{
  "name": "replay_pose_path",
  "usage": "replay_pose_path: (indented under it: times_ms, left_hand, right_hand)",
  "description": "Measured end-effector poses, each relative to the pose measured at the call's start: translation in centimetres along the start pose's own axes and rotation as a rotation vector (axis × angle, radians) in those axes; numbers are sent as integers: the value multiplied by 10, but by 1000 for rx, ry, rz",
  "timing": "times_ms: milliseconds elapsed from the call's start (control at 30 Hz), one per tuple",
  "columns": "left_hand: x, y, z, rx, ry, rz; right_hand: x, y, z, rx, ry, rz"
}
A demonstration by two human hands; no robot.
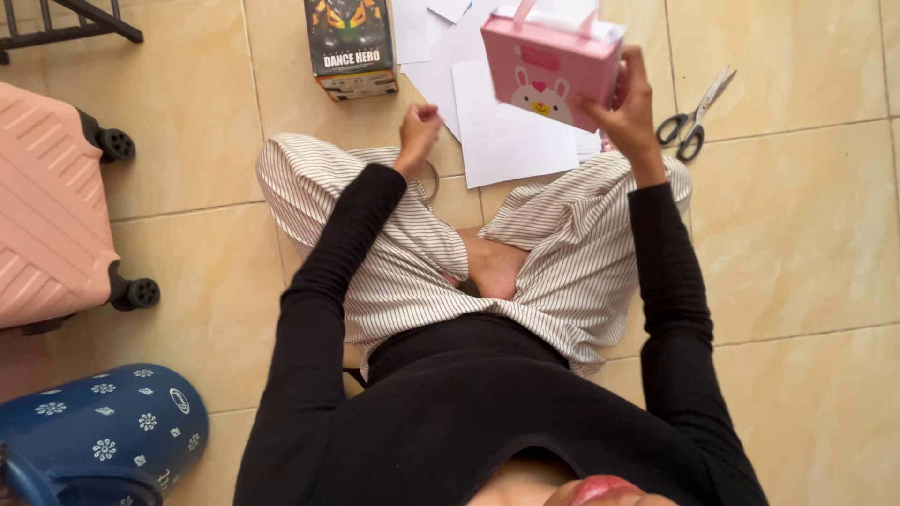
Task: The person sits on the floor and assembles small white paper boxes. They fold the paper flaps, insert a pink item into the box, and secure the edges using clear tape and scissors. The process is repeated for multiple boxes.
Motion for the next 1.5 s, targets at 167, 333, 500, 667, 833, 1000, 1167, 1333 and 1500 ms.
replay_pose_path:
  times_ms: [167,333,500,667,833,1000,1167,1333,1500]
  left_hand:
    - [21,25,42,182,237,-45]
    - [17,44,40,312,148,-21]
    - [-17,52,40,463,113,32]
    - [-19,50,39,300,118,81]
    - [-11,39,42,180,217,8]
    - [-25,36,20,328,543,-52]
    - [-40,34,22,376,381,3]
    - [-35,45,26,317,436,53]
    - [-24,43,39,156,451,136]
  right_hand:
    - [-12,43,14,-519,-62,-145]
    - [-8,57,41,-641,-63,-176]
    - [2,61,42,-808,-169,-31]
    - [-22,115,7,-1066,-520,33]
    - [-50,134,-51,-1333,-597,113]
    - [-42,114,-68,-1520,-657,-30]
    - [-32,67,-39,-1512,-688,-79]
    - [-27,89,-24,-1721,-981,102]
    - [-27,121,-31,-1717,-1030,109]
Point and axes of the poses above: each hand's wrist, its own x-axis towards the middle knuckle, its own y-axis out of the palm, z = x × y, the point moved 4 cm from there along x, towards the middle knuckle, and after that the axes turned 5 degrees about -x, right-handed, at the moved point
